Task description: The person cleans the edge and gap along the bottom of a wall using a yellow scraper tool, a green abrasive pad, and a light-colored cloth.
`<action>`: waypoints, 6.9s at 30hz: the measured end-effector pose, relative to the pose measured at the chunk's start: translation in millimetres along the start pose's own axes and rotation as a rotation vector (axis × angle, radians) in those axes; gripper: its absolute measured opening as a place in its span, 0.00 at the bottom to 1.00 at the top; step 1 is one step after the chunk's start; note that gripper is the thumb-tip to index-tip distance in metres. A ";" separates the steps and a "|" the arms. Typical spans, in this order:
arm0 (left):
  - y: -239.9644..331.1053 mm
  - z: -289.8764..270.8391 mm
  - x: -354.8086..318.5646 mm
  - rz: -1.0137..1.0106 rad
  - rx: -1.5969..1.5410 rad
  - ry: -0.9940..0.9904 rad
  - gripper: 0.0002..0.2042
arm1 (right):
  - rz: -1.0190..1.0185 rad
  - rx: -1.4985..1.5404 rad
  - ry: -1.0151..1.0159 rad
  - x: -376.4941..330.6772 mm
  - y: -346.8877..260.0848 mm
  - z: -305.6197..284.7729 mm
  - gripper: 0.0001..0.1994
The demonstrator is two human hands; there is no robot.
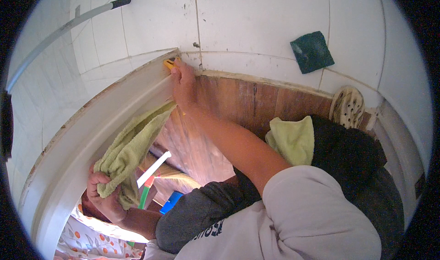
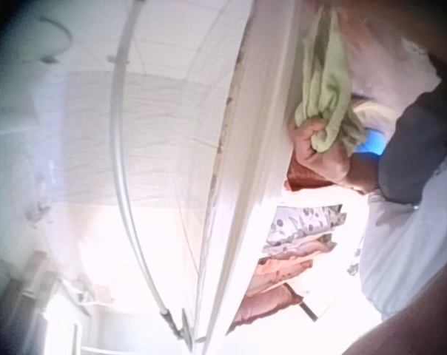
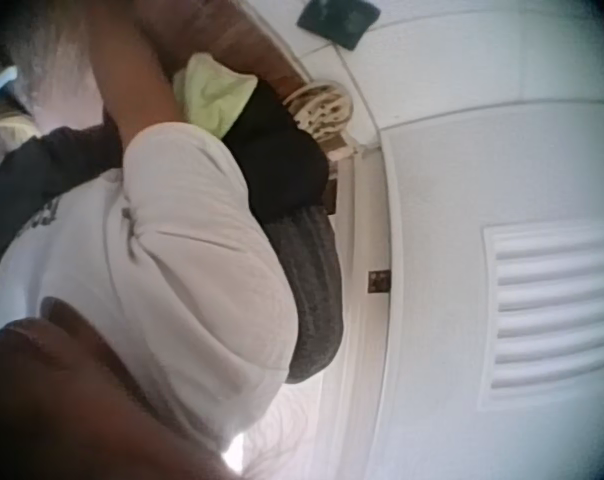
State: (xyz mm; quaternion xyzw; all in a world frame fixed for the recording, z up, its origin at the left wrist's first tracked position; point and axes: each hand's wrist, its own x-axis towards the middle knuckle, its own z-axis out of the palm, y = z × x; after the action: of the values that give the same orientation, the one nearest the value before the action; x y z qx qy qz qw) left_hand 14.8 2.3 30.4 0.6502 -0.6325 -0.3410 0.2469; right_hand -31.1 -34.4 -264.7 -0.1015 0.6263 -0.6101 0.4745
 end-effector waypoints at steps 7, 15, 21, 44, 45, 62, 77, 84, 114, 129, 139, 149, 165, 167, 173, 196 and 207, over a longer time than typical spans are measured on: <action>2.7 2.3 0.3 -0.004 -0.028 0.014 0.11 | 0.056 -0.028 -0.063 -4.2 -5.5 -2.9 0.14; 1.2 2.3 0.4 -0.007 -0.031 0.008 0.10 | 0.060 -0.006 0.006 -2.9 3.2 2.4 0.14; 1.4 3.8 0.7 -0.003 -0.050 0.016 0.11 | 0.034 -0.013 -0.022 -0.6 -2.3 -0.2 0.15; 0.8 1.2 0.5 0.007 0.001 0.022 0.11 | -0.001 -0.111 -0.133 3.8 -10.0 -14.7 0.14; 2.2 2.8 0.3 0.007 -0.002 0.020 0.11 | 0.017 -0.101 -0.136 2.3 -11.4 -14.3 0.14; 1.4 3.2 0.3 -0.019 -0.055 0.025 0.12 | -0.143 -0.049 -0.144 -23.9 -25.2 -18.8 0.13; -0.7 -2.4 1.4 -0.004 -0.021 -0.004 0.11 | -0.077 -0.111 -0.111 -28.4 -26.7 -10.2 0.15; -0.5 -0.8 1.2 0.012 0.064 -0.060 0.11 | -0.141 -0.072 0.127 12.3 -8.3 -17.5 0.16; 14.3 100.4 93.7 0.626 1.559 -0.069 0.05 | 0.139 0.332 0.139 107.9 -135.5 -111.2 0.14; -98.3 210.4 131.6 0.503 1.726 -0.489 0.05 | 0.155 0.406 0.157 122.6 -148.5 -135.5 0.14; -90.7 189.3 95.6 0.555 1.070 -0.862 0.02 | 0.230 0.459 -0.070 119.5 -143.9 -133.8 0.17; -90.9 114.3 55.8 -0.121 0.857 -1.208 0.12 | 0.540 0.152 -0.642 99.8 -93.1 -100.8 0.17; -190.9 157.3 52.2 -0.096 0.973 -0.650 0.37 | -0.169 -0.828 -1.205 117.6 -92.3 -64.9 0.12; -187.4 159.9 56.9 -0.123 0.963 -0.685 0.38 | -0.216 -0.877 -1.240 119.6 -91.8 -64.7 0.13; -191.8 154.1 61.9 -0.010 0.935 -0.685 0.38 | -0.151 -0.814 -1.191 121.6 -105.2 -72.6 0.17; -187.7 160.4 67.3 -0.221 0.993 -0.766 0.34 | -0.983 -0.858 -1.173 131.5 -71.0 -48.0 0.11; -195.7 154.9 60.7 0.012 1.026 -0.629 0.30 | -0.974 -0.620 -1.080 127.3 -54.3 -46.5 0.11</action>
State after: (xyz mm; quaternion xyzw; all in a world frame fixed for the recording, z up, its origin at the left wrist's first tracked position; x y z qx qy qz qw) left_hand 23.7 -25.4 -224.8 0.5506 -0.7626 -0.1670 -0.2957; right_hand -156.4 -105.9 -287.0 -0.7738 0.3360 -0.4134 0.3426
